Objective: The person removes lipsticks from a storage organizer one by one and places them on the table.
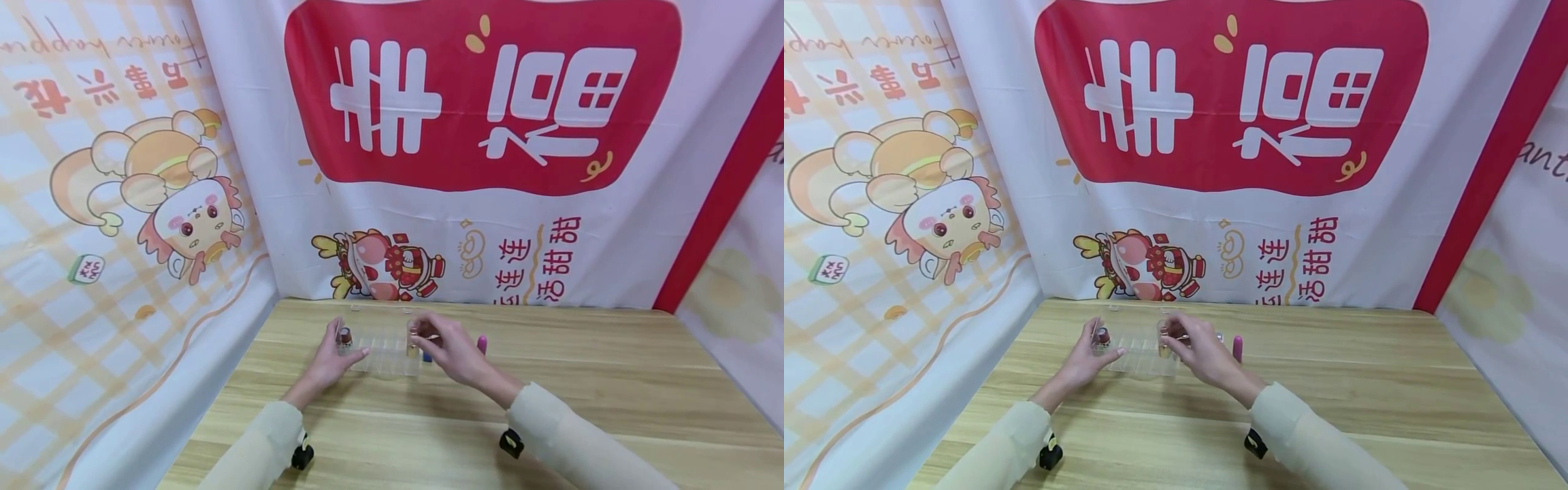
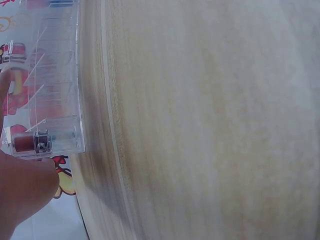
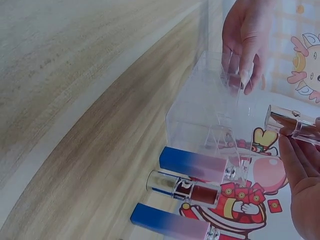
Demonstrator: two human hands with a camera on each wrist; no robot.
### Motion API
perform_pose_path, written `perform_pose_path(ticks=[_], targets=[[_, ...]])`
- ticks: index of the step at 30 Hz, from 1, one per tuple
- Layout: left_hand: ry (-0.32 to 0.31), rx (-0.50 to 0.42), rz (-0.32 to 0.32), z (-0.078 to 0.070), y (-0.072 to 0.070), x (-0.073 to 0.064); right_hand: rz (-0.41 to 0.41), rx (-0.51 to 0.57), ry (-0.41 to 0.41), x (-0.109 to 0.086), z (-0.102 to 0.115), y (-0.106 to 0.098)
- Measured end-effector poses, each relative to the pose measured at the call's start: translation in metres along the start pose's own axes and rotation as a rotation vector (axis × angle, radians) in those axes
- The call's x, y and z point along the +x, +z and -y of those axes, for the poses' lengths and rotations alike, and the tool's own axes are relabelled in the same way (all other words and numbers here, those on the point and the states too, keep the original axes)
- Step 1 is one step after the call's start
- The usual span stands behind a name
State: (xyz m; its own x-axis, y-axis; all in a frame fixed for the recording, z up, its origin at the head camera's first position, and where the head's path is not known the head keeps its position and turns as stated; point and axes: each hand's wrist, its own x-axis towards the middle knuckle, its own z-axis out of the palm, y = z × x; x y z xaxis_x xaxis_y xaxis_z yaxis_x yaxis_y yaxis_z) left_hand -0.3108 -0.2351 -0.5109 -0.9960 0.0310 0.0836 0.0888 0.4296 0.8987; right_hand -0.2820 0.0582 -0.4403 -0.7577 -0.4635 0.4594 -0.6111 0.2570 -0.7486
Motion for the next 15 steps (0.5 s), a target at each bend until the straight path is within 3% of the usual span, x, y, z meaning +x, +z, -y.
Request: perform_pose_path(ticks=[15], targets=[[-0.002, 0.02, -0.012, -0.003, -0.001, -0.002, -0.008, -0.02, -0.023, -0.01, -0.002, -0.015]])
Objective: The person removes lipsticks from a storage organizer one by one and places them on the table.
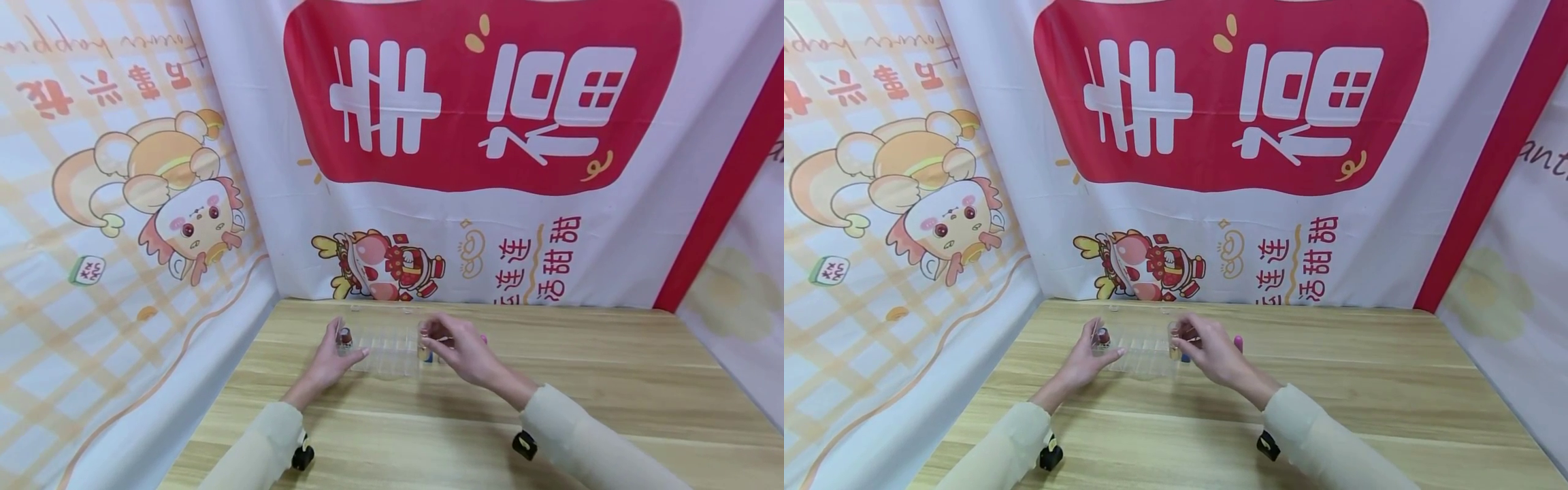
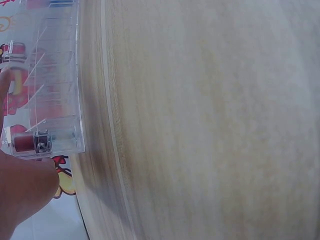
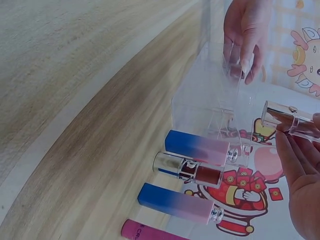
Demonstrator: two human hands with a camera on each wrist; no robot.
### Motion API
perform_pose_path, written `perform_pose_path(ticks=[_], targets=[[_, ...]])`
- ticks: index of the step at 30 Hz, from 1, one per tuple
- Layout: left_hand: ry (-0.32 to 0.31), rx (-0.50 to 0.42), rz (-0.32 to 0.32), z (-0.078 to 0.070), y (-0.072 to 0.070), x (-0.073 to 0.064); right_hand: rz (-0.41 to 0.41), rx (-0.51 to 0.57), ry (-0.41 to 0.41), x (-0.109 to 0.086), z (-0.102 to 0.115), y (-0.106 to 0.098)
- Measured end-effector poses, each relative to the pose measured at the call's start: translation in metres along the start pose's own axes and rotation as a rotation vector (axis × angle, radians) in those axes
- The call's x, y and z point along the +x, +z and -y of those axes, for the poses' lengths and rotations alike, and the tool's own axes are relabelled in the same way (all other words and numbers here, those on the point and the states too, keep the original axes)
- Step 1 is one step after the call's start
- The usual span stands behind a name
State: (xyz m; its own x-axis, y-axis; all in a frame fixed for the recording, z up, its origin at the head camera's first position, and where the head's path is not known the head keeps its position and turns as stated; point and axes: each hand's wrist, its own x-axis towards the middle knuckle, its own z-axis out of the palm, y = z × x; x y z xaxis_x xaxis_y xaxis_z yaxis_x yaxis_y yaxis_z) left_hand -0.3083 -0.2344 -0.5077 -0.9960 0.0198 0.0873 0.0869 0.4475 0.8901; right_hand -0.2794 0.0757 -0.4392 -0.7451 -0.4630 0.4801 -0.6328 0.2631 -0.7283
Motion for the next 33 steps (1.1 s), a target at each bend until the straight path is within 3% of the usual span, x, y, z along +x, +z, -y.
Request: perform_pose_path(ticks=[12, 23, 33], targets=[[-0.009, 0.009, 0.003, 0.001, 0.0, 0.001, -0.012, 0.008, -0.029, -0.007, -0.005, -0.009], [-0.008, -0.017, 0.013, 0.002, -0.001, 0.002, -0.008, -0.006, 0.037, -0.015, -0.009, -0.02], [-0.008, 0.011, 0.009, 0.002, -0.001, 0.003, -0.042, -0.026, 0.02, -0.021, -0.015, -0.027]])
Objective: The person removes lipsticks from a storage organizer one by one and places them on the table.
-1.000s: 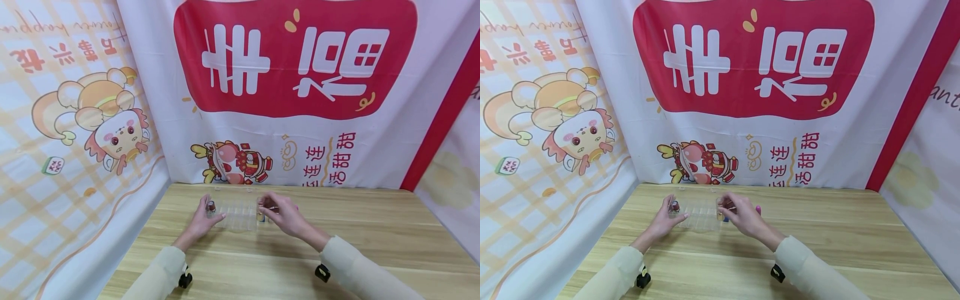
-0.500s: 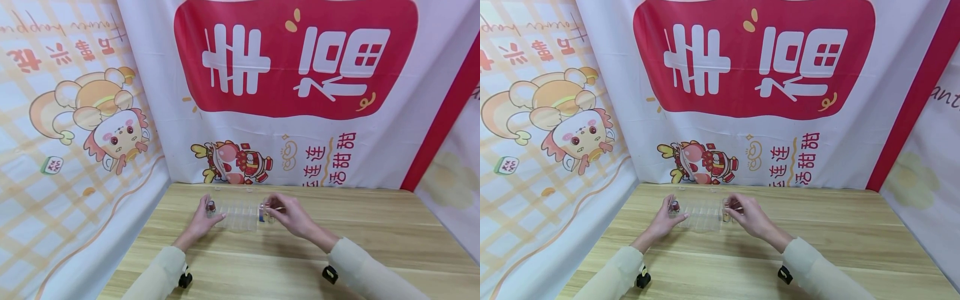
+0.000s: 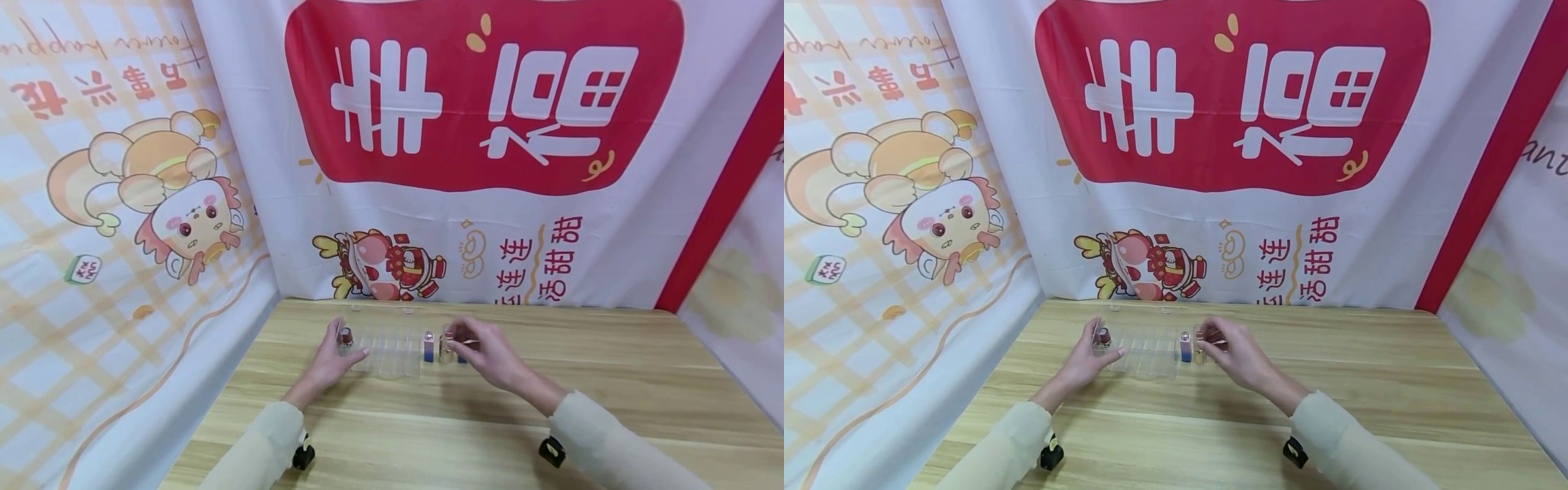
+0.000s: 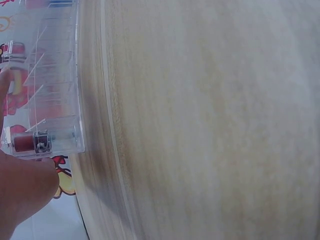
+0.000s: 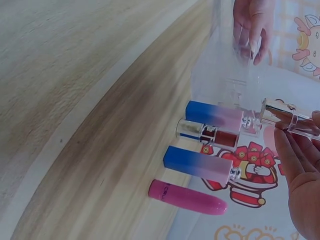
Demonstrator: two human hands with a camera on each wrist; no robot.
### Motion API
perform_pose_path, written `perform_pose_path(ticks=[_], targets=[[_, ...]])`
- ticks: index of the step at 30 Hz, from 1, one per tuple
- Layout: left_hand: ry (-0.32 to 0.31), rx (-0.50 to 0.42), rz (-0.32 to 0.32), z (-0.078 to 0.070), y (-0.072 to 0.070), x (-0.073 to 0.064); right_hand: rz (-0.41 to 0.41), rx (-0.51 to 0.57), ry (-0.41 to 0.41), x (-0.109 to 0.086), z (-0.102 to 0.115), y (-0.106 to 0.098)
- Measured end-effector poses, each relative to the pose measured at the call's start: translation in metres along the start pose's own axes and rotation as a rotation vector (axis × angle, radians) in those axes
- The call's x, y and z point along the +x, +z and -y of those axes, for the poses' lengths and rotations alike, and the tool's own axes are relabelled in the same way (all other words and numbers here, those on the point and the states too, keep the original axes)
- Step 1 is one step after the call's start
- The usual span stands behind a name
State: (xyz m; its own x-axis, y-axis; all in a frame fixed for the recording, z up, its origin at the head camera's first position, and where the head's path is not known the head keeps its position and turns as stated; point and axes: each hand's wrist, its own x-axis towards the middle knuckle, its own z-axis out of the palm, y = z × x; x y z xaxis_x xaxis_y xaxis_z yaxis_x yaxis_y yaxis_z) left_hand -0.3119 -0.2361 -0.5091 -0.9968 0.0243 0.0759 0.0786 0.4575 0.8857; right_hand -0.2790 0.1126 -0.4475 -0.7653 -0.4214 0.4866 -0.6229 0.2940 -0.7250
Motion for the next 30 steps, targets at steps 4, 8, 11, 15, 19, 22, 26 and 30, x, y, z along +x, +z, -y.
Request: perform_pose_path(ticks=[4, 8, 11, 15, 19, 22, 26, 30], targets=[[0.001, 0.001, -0.002, -0.001, 0.0, -0.001, -0.005, -0.007, 0.016, -0.002, -0.001, -0.003], [0.002, 0.0, -0.005, -0.002, 0.0, -0.002, -0.003, -0.021, 0.016, -0.004, -0.001, -0.005], [-0.001, -0.005, -0.006, -0.002, 0.001, -0.002, -0.001, -0.026, 0.017, -0.005, -0.001, -0.008], [-0.007, -0.016, -0.006, -0.002, 0.001, -0.001, 0.0, -0.03, 0.026, -0.007, -0.002, -0.011], [0.007, -0.009, -0.008, -0.002, 0.001, -0.001, -0.006, -0.042, 0.016, -0.008, -0.005, -0.013], [0.02, 0.0, -0.011, -0.001, 0.001, -0.001, -0.014, -0.049, -0.002, -0.01, -0.006, -0.015], [0.019, -0.003, -0.014, -0.002, 0.001, -0.001, -0.012, -0.033, -0.01, -0.012, -0.007, -0.017], [0.012, -0.006, -0.013, -0.002, 0.001, -0.001, -0.009, -0.021, 0.011, -0.014, -0.008, -0.019]])
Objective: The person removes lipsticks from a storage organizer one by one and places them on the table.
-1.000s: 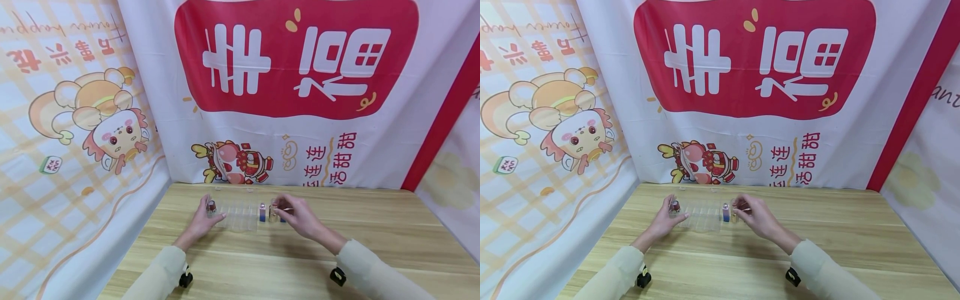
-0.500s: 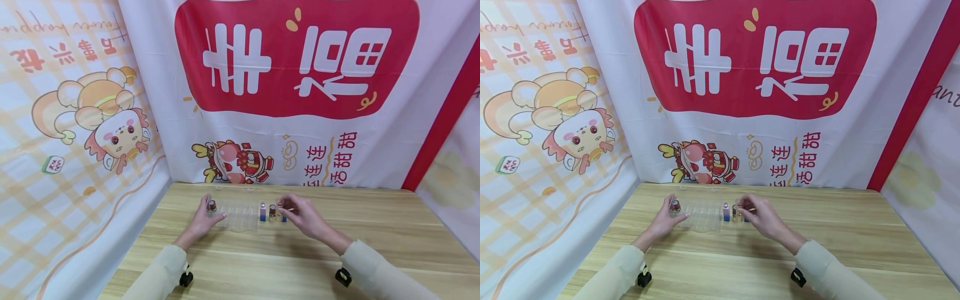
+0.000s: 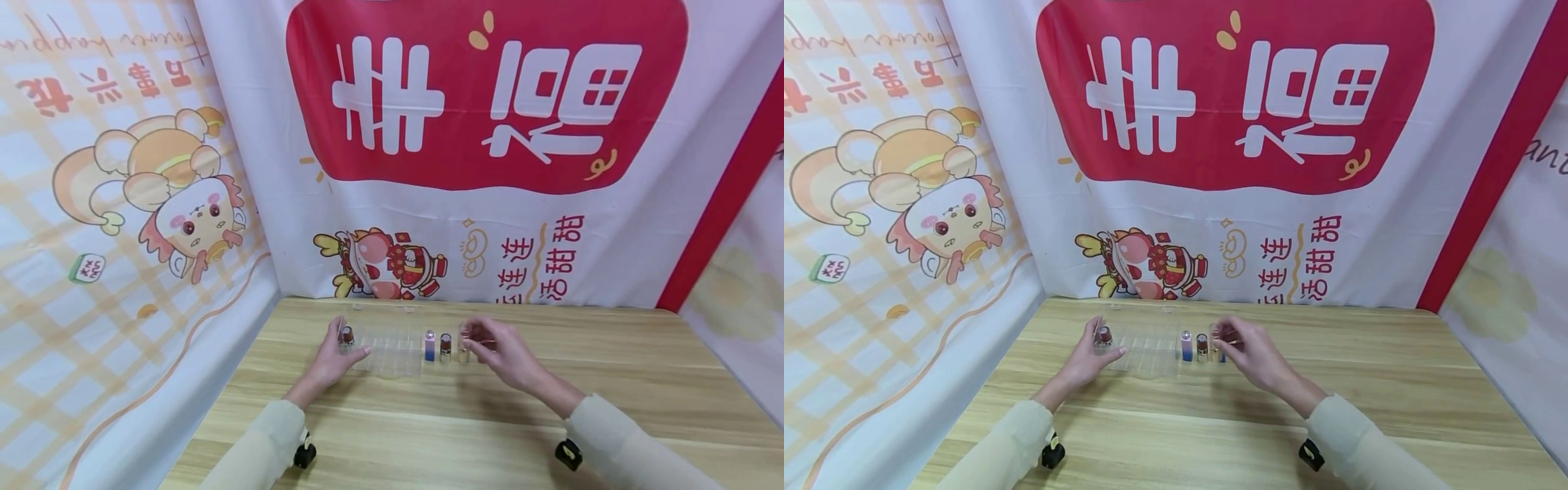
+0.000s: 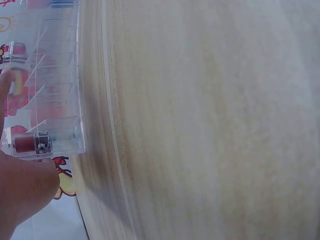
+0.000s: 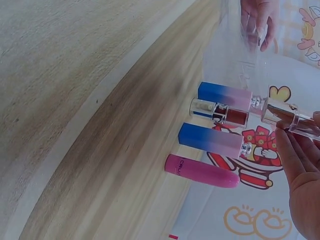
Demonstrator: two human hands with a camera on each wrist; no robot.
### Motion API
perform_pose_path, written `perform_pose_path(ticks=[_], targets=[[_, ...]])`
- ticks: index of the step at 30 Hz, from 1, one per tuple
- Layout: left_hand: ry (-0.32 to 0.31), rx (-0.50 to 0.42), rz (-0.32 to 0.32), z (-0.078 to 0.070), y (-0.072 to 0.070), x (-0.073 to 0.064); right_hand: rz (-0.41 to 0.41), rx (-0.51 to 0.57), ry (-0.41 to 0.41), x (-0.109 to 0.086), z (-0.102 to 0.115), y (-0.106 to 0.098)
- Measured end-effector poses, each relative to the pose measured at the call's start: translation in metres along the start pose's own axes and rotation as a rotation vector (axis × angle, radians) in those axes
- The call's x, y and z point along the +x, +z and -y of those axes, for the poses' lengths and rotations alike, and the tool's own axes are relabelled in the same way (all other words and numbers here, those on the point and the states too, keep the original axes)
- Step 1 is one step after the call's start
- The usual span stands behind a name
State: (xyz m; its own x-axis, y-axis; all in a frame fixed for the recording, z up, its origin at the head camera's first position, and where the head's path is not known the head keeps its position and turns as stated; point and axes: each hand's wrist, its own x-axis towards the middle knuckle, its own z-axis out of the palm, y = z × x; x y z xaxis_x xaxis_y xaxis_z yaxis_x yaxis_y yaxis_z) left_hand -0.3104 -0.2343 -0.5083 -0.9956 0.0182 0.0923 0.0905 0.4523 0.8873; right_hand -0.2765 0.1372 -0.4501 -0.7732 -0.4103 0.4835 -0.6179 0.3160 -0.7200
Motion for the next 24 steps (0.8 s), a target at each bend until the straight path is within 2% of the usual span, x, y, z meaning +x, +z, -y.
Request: perform_pose_path(ticks=[7, 12, 18, 24], targets=[[0.0, 0.003, -0.003, 0.001, 0.0, 0.001, -0.007, 0.002, 0.031, -0.001, 0.005, -0.003], [-0.006, 0.007, 0.002, 0.001, 0.0, 0.002, -0.019, -0.01, 0.021, -0.002, 0.007, -0.004], [0.002, 0.004, 0.001, 0.0, 0.0, 0.002, -0.013, -0.014, 0.025, -0.008, -0.002, -0.011], [0.009, -0.001, 0.001, 0.001, 0.001, 0.003, -0.018, -0.027, -0.004, -0.014, -0.013, -0.018]])
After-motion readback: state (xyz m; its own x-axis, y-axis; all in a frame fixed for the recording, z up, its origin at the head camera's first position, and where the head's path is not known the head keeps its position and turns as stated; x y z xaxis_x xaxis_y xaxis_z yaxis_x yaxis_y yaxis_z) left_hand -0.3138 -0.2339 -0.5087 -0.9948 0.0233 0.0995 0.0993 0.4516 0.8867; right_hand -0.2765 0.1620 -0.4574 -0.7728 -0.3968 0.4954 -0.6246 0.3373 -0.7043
